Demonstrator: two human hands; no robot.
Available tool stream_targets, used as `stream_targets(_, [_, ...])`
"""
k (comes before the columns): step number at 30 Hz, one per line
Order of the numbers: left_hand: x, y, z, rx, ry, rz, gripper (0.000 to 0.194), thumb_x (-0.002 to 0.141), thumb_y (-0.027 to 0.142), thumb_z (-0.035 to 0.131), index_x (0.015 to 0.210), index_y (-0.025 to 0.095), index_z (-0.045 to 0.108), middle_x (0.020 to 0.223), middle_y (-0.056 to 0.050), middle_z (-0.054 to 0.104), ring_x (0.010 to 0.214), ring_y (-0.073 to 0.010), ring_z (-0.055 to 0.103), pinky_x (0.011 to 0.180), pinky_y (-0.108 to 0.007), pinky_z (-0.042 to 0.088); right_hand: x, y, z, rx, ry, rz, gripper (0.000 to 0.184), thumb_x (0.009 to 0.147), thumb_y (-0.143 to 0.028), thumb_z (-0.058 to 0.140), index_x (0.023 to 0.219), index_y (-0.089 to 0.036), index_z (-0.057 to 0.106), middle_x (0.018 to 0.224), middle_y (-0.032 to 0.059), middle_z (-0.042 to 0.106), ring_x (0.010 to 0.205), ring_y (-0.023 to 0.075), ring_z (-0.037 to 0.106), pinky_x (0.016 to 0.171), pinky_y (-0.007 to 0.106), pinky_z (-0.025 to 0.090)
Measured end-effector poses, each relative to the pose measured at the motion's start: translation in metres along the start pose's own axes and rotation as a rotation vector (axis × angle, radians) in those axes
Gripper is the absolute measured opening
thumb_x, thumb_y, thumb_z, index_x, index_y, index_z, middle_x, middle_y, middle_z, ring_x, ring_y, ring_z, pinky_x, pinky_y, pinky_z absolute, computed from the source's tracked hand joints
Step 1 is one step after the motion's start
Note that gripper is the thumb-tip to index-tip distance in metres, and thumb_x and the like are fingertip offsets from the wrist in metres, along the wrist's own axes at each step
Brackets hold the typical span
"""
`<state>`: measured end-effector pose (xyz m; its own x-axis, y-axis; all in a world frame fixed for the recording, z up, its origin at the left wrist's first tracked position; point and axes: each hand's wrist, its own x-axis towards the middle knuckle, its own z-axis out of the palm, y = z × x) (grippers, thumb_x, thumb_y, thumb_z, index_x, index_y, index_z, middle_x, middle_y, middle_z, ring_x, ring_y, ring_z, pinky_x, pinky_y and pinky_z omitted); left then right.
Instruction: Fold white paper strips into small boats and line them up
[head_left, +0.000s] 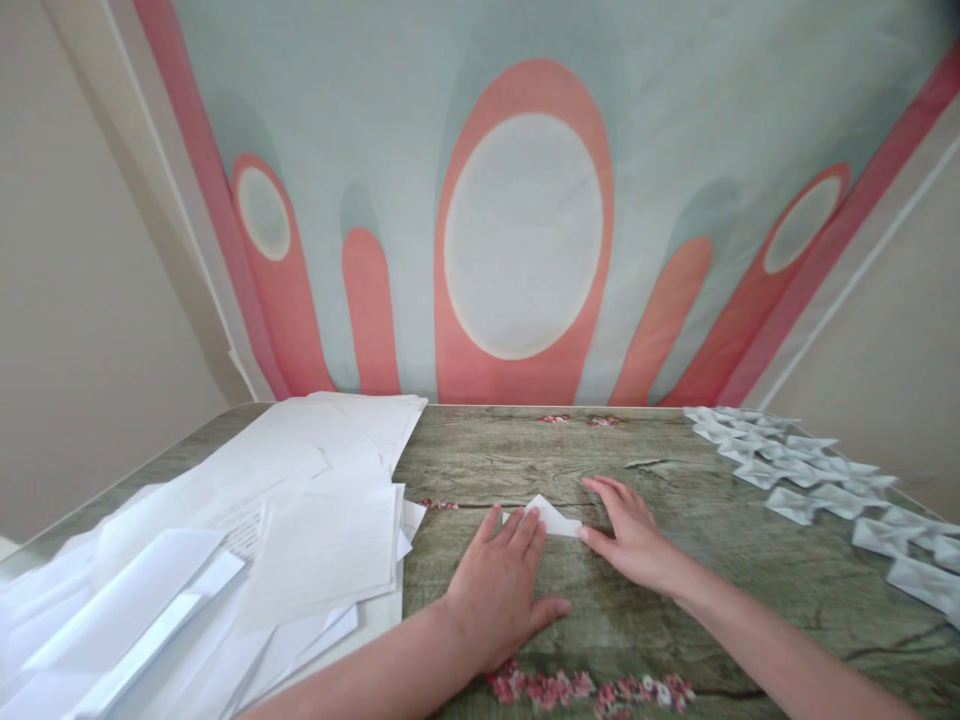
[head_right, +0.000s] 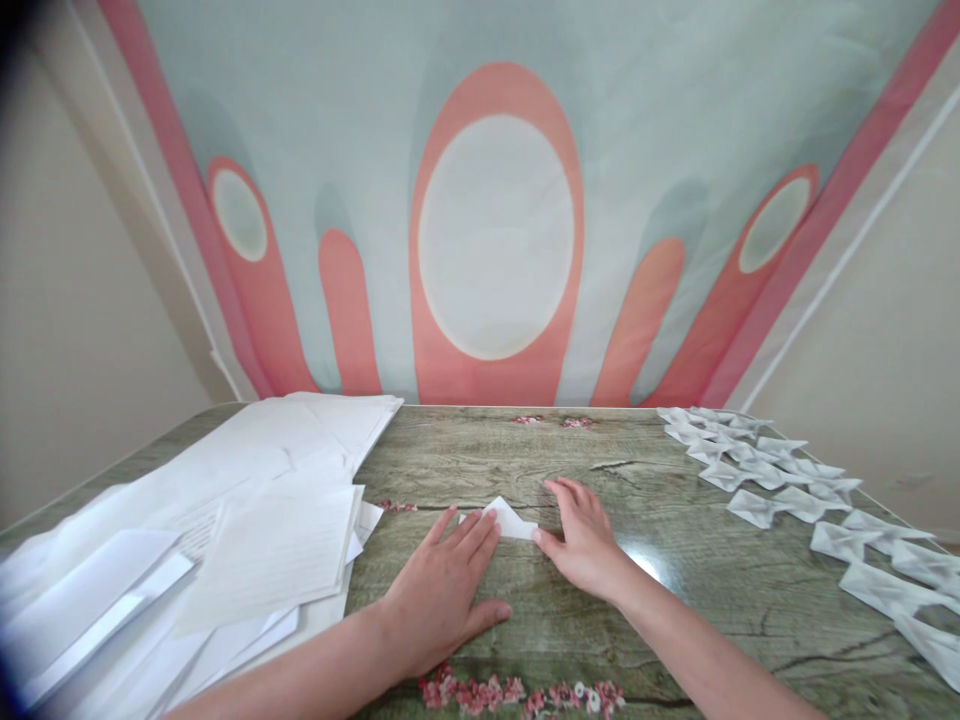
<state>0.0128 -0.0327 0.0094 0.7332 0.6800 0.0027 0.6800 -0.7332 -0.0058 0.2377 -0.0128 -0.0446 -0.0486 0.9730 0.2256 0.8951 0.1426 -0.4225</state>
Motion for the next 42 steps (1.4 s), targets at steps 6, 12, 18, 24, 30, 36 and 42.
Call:
stream_targets(6, [0.000,0.000,0.000,-0.014,0.013,-0.003,0.072,0.086,0.063,0.018,0.135,0.012,0.034,0.142,-0.013,0.029,0.129,-0.0266,0.029,0.106,-0.044,0.015,-0.002,0.007,-0.005,0.109,0.011,-0.032,0.050,0.077,-0.031,0.048,0.124,-0.015,0.042,0.127,0.0132,0.043,0.120,0.0248,0.037,0.099,0.044,0.031])
stream_targets(12, [0.001,0.001,-0.001,-0.022,0.007,-0.009,0.072,0.086,0.063,0.020,0.134,0.012,0.035,0.142,-0.013,0.030,0.129,-0.0266,0.030,0.106,-0.044,0.016,-0.008,-0.007,-0.010,0.018,0.110,-0.275,0.037,0.083,-0.013,0.037,0.112,-0.025,0.056,0.124,0.0049,0.050,0.119,0.0230,0.036,0.097,0.045,0.031])
stream_targets(18, [0.001,-0.001,0.004,-0.010,0.047,-0.002,0.072,0.086,0.063,0.020,0.136,0.012,0.032,0.141,-0.012,0.032,0.129,-0.0265,0.030,0.106,-0.045,0.015,-0.021,-0.040,-0.014,-0.112,-0.006,-0.469,0.037,0.082,-0.010,0.046,0.114,-0.025,0.058,0.117,0.0020,0.059,0.116,0.0242,0.038,0.096,0.043,0.029])
stream_targets(24, [0.000,0.000,0.003,0.003,0.064,-0.003,0.070,0.086,0.063,0.022,0.135,0.015,0.034,0.142,-0.011,0.032,0.129,-0.0268,0.029,0.106,-0.044,0.016,-0.021,-0.038,-0.005,-0.147,0.028,-0.478,0.033,0.081,-0.014,0.055,0.112,-0.024,0.059,0.112,0.0003,0.061,0.115,0.0226,0.039,0.101,0.042,0.021])
stream_targets(30, [-0.003,-0.001,-0.003,0.018,0.119,-0.052,0.065,0.083,0.065,0.029,0.130,0.021,0.041,0.142,-0.009,0.032,0.131,-0.0295,0.023,0.106,-0.047,0.016,-0.018,-0.036,0.000,-0.216,0.046,-0.494,0.028,0.081,-0.013,0.055,0.107,-0.025,0.060,0.104,0.0003,0.064,0.116,0.0211,0.041,0.103,0.042,0.018])
stream_targets(36, [-0.005,-0.006,-0.006,0.019,0.076,-0.059,0.058,0.085,0.061,0.031,0.131,0.026,0.041,0.142,-0.008,0.032,0.132,-0.0311,0.020,0.105,-0.052,0.015,-0.018,-0.040,-0.005,-0.197,0.036,-0.490,0.028,0.083,-0.012,0.053,0.106,-0.026,0.060,0.104,0.0005,0.063,0.113,0.0212,0.044,0.103,0.044,0.019])
stream_targets(42, [-0.009,-0.009,-0.017,0.064,0.077,-0.103,0.056,0.084,0.060,0.036,0.123,0.023,0.051,0.136,-0.009,0.041,0.131,-0.0301,0.022,0.105,-0.050,0.016,-0.018,-0.038,-0.004,-0.187,0.056,-0.517,0.027,0.085,-0.013,0.048,0.104,-0.026,0.062,0.103,0.0031,0.064,0.111,0.0226,0.045,0.102,0.047,0.020])
